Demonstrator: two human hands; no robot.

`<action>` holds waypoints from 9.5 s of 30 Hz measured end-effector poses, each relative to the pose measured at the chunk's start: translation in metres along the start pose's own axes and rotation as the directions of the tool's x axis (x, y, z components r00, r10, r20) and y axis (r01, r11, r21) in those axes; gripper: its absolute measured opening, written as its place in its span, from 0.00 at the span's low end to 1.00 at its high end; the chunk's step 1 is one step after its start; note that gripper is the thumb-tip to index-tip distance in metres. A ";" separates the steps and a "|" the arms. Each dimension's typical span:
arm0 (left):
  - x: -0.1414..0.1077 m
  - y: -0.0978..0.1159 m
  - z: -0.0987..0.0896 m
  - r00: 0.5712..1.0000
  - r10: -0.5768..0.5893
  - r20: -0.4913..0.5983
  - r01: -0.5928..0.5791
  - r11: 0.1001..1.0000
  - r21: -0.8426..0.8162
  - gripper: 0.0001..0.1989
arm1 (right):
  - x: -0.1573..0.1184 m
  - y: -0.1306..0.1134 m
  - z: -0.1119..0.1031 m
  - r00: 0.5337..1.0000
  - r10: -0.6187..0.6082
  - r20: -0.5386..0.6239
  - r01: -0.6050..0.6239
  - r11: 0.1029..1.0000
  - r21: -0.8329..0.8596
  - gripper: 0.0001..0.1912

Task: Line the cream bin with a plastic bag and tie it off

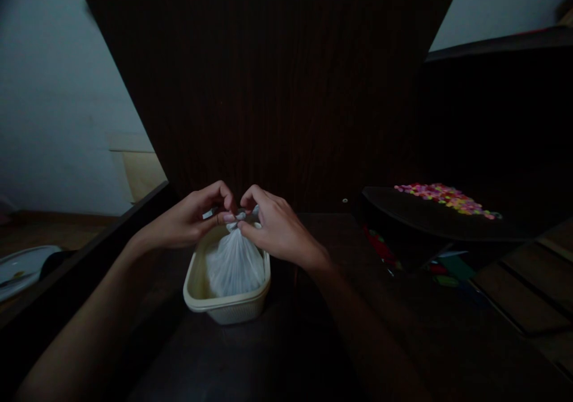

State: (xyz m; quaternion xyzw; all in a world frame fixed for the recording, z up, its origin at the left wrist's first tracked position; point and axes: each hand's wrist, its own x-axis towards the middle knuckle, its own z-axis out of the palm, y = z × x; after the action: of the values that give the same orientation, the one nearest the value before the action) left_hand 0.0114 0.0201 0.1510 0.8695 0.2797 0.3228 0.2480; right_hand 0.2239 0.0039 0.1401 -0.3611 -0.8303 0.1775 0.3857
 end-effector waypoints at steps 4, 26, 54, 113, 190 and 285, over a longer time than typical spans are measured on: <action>0.001 -0.001 0.000 1.000 0.005 -0.016 -0.005 1.000 0.028 0.06 | 0.000 0.003 -0.001 0.999 0.015 0.032 -0.017 0.998 0.060 0.10; 0.002 0.015 0.001 0.991 0.130 0.012 -0.128 0.948 0.292 0.09 | -0.001 0.001 -0.001 0.999 0.033 0.022 -0.036 0.984 0.172 0.11; 0.003 0.009 0.008 0.982 -0.162 -0.098 0.121 0.936 -0.332 0.10 | -0.008 -0.016 0.013 0.964 -0.128 -0.232 0.075 0.972 -0.224 0.09; 0.005 -0.004 -0.008 1.000 0.025 0.001 -0.024 0.946 0.324 0.11 | -0.010 -0.013 -0.001 0.985 -0.146 0.089 0.160 0.972 -0.174 0.13; 0.004 -0.006 -0.006 0.990 0.076 0.116 -0.090 0.989 0.117 0.10 | -0.009 -0.003 -0.021 0.958 -0.154 0.240 0.088 0.960 0.266 0.15; 0.007 -0.011 -0.002 0.963 -0.211 -0.166 0.153 0.940 -0.304 0.13 | -0.014 -0.019 -0.029 0.971 -0.234 0.043 0.234 0.911 -0.339 0.10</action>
State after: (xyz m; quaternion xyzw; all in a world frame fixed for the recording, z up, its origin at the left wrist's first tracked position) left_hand 0.0113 0.0328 0.1487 0.7582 0.3321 0.4198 0.3724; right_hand 0.2437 -0.0188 0.1617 -0.3203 -0.8860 -0.0165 0.3349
